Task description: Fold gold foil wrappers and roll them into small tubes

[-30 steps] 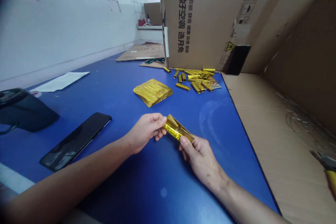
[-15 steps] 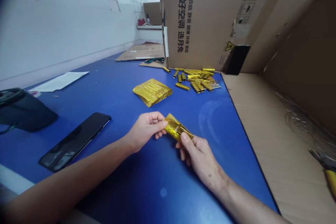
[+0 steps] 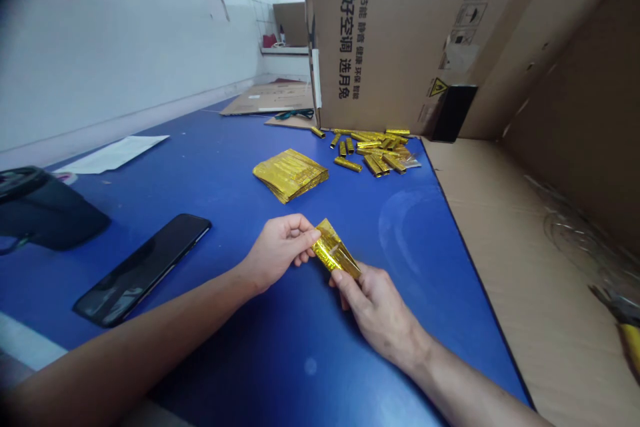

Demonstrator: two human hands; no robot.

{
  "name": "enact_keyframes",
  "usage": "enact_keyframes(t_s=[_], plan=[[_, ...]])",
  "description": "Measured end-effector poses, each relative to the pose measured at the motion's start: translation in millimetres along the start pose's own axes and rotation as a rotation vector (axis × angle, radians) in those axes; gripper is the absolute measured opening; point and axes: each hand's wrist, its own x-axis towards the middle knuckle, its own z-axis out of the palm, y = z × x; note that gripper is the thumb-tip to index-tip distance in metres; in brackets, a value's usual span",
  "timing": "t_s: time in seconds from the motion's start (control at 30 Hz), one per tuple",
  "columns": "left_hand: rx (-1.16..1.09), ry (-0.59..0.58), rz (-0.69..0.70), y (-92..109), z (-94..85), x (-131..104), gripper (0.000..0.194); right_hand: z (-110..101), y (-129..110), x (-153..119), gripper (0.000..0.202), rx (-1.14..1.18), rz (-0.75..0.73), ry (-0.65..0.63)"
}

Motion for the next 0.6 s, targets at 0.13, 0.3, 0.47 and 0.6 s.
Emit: enact_keyframes(t_s=[0.13,0.3,0.47,0.6], plan=[[-0.05,-0.005,-0.003,2.9,2.4,-2.1,0.015,0.4,-1.1,-0.7,0.032,0.015,0.005,0.013],[-0.127,-0.114,-0.043,1.8,8.5,-7.0,0.016,2.0,-1.2,-0.5,0.03,0.033,-0.025,0.042],[-0.179,-0.202,-0.076,-1.8,12.5,-9.7,0.015,2.4,-2.6,-0.9,0.028,0.023,-0.067,0.02],[-0.207,-0.185,-0.08,-0.8,11.7,-9.8,0.014,1.9,-3.2,-1.3,0.028,0.021,-0.068,0.012]])
